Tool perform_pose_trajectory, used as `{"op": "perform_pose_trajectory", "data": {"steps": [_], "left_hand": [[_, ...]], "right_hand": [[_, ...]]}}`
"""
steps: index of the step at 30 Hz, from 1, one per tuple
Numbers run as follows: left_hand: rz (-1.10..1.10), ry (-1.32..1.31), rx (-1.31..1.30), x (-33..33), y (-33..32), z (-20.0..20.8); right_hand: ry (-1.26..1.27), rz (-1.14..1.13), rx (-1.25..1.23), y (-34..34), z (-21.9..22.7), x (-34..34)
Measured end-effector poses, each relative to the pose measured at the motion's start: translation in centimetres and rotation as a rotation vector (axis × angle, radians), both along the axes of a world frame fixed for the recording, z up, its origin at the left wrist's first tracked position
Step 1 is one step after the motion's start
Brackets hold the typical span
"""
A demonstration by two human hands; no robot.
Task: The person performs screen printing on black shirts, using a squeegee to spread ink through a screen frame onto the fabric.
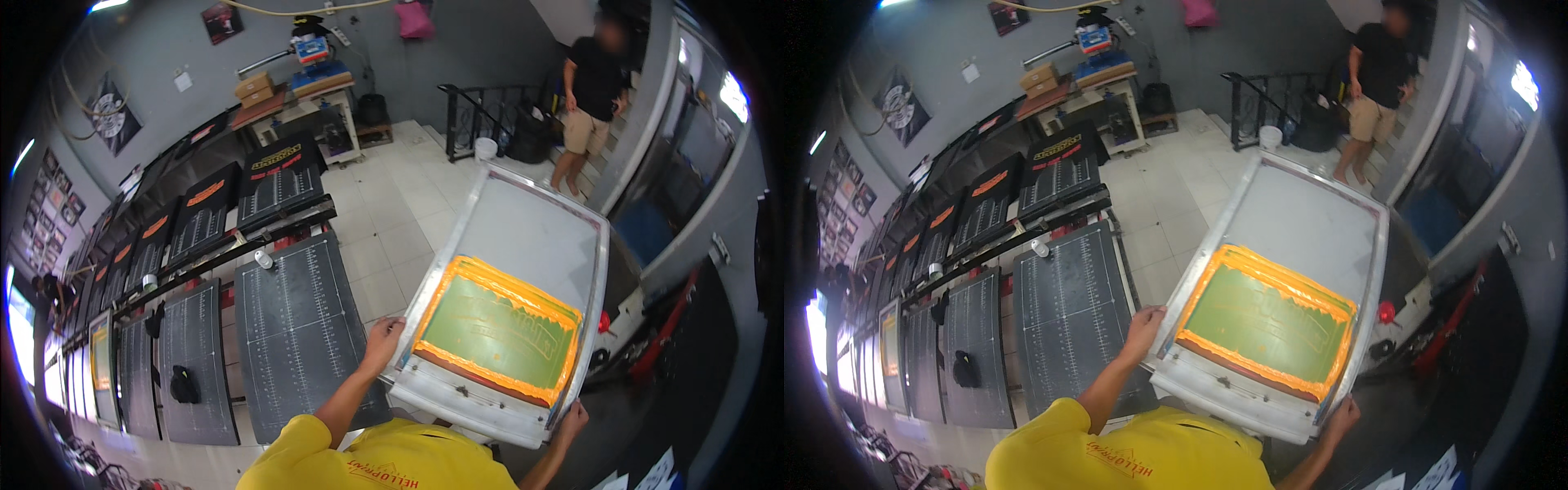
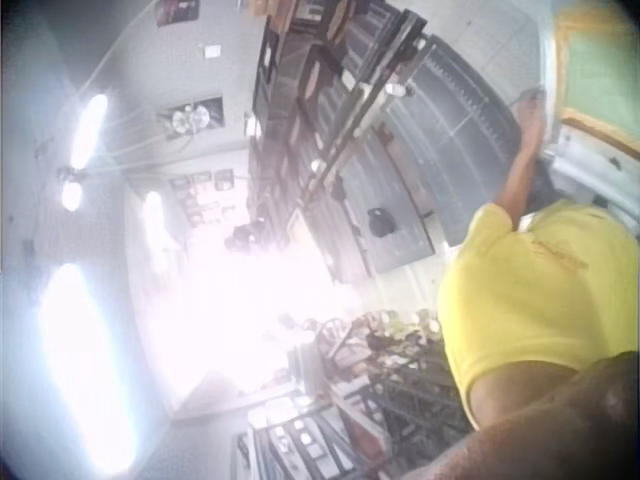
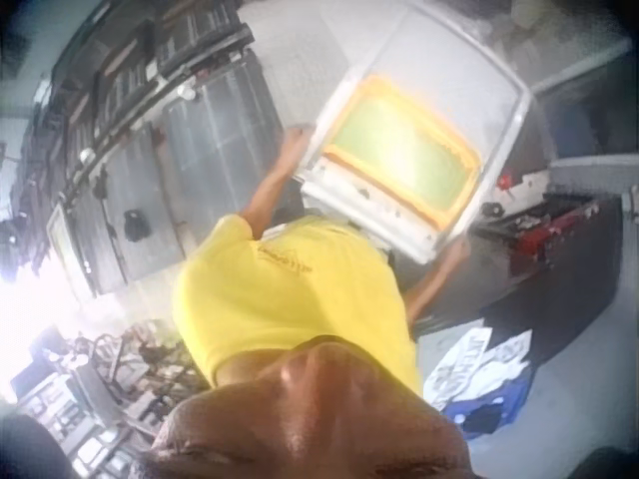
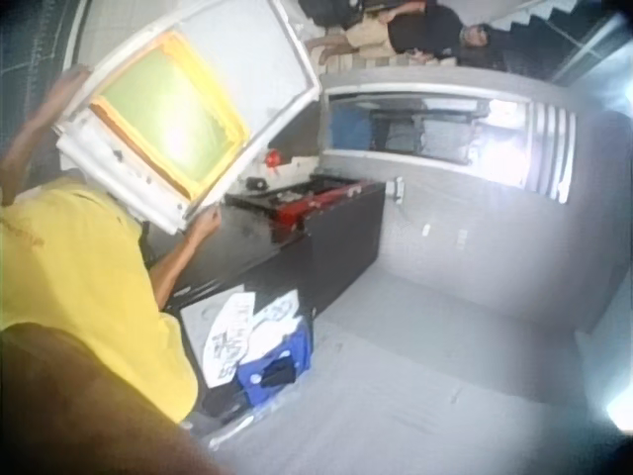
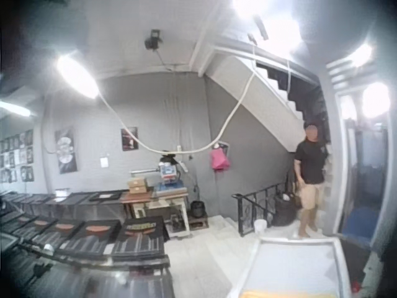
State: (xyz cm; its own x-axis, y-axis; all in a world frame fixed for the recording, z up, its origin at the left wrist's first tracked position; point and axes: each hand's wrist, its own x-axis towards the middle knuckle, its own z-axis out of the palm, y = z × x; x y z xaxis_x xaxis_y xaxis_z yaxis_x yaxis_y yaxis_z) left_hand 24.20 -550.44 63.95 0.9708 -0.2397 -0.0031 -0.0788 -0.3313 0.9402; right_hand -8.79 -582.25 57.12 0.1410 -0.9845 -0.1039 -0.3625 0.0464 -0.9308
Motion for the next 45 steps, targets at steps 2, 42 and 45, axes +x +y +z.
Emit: {"op": "perform_pose_trajectory", "data": {"steps": [2,42,45], "left_hand": [[-0.043,-0.015,0.032,0.5,-3.1,1.0],[0.758,0.001,-0.123,42.3,-15.7,4.4],[0.892,-0.030,-0.161,45.2,-17.0,5.5]], "right_hand": [[-0.036,-0.002,0.034,-2.2,1.3,0.8],[-0.259,0.808,0.139,-29.1,-0.4,73.3],[-0.302,0.952,0.200,-29.3,1.9,81.2]]}}
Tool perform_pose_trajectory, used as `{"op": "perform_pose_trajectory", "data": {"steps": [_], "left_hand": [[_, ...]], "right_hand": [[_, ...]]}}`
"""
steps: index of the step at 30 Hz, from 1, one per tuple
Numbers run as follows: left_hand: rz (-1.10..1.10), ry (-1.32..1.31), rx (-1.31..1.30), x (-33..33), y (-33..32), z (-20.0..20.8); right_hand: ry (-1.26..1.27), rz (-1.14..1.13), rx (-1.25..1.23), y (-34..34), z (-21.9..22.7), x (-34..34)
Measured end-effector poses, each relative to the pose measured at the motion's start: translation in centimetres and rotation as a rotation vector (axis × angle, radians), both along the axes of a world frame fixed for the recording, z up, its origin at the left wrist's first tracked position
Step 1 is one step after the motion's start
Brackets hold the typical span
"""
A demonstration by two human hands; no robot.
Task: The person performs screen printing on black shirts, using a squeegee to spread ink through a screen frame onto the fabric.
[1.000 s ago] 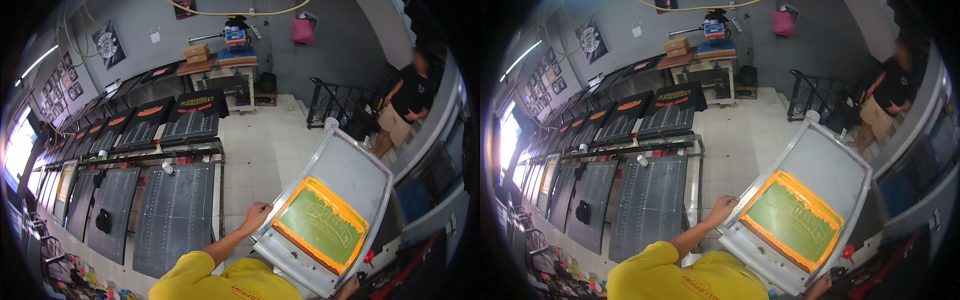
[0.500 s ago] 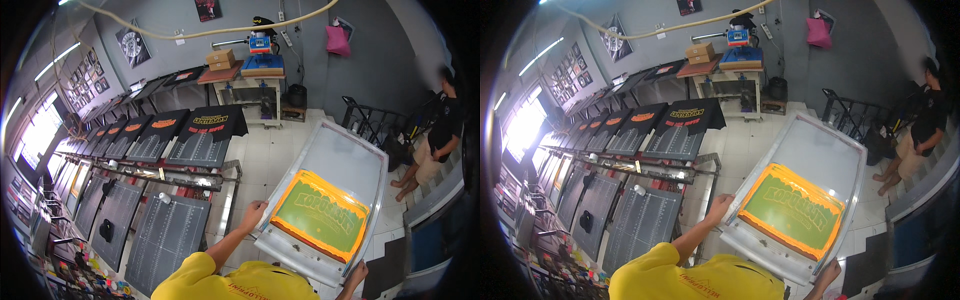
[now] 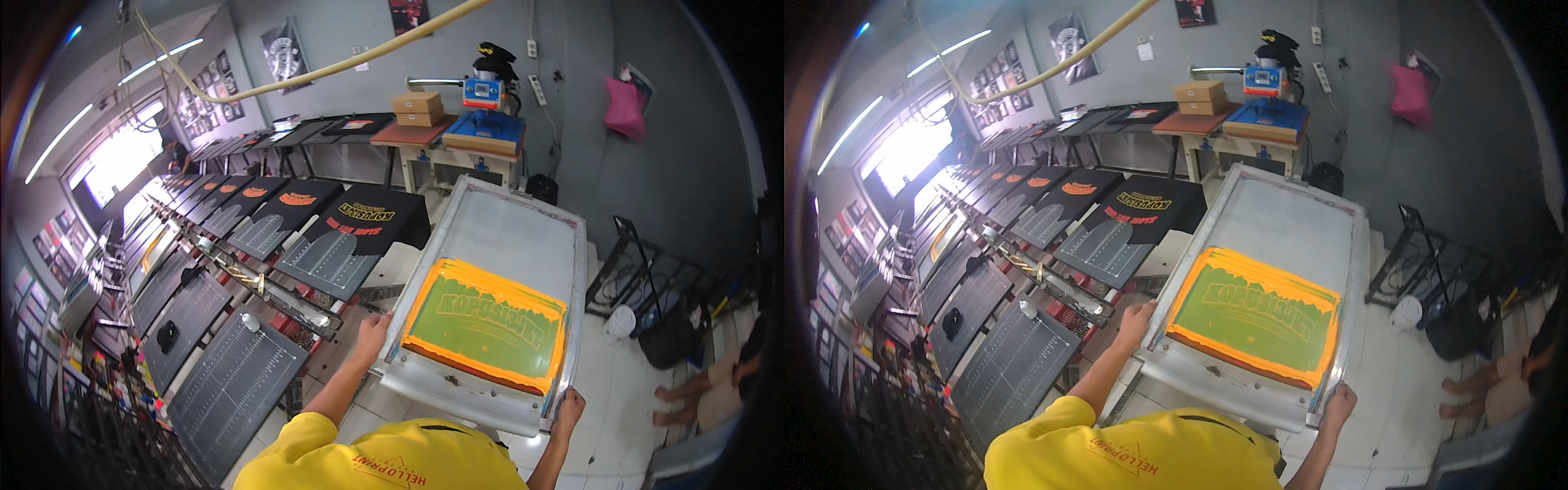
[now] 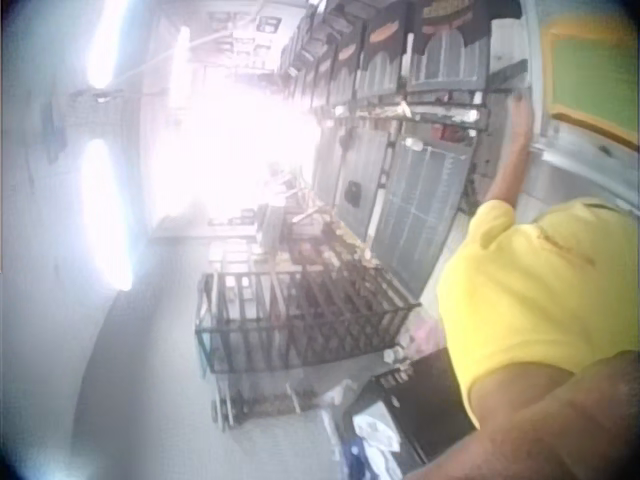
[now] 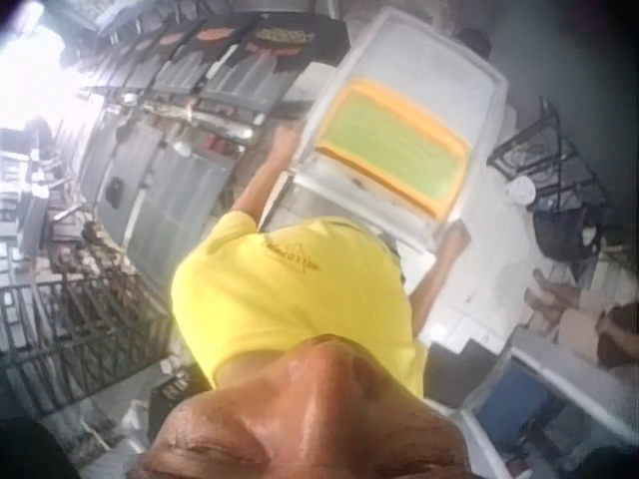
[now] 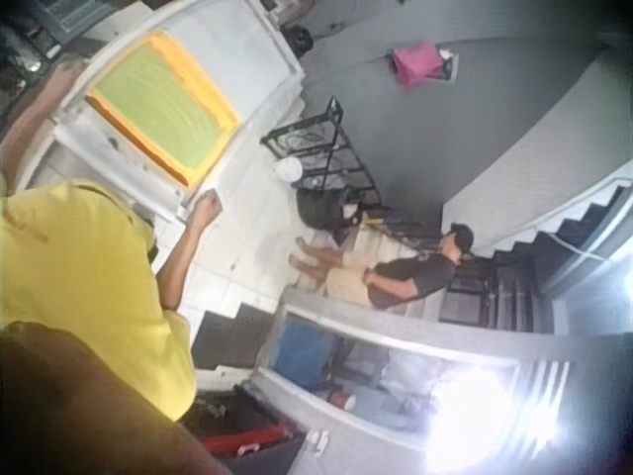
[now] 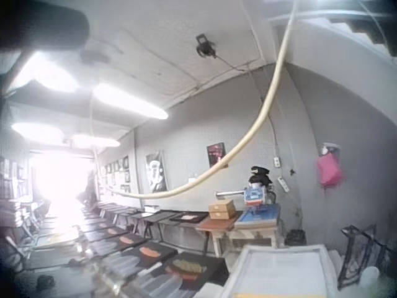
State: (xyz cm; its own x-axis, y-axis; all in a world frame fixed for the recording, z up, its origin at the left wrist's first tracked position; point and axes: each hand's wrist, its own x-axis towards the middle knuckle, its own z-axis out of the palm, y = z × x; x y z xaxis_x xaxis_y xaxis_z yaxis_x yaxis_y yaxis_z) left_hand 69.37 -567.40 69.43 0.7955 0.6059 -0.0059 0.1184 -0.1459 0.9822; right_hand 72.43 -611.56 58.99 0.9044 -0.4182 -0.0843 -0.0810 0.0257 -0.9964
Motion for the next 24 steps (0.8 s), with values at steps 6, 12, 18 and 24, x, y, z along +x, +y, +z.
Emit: {"op": "perform_pose_trajectory", "data": {"steps": [6,12,18,24], "left_hand": [[0.131,-0.031,-0.005,5.3,-1.9,2.4],[0.399,-0.040,-0.053,5.7,-2.1,4.0],[0.599,0.025,0.031,9.2,-2.0,5.5],[0.665,-0.003,0.016,12.3,1.8,3.8]], "right_hand": [[-0.104,0.173,-0.039,-0.9,3.2,14.8],[-0.086,0.352,-0.024,3.2,7.4,23.9],[-0.088,0.547,-0.045,6.7,5.7,33.6],[-0.049,0.718,-0.090,13.1,7.8,41.6]]}}
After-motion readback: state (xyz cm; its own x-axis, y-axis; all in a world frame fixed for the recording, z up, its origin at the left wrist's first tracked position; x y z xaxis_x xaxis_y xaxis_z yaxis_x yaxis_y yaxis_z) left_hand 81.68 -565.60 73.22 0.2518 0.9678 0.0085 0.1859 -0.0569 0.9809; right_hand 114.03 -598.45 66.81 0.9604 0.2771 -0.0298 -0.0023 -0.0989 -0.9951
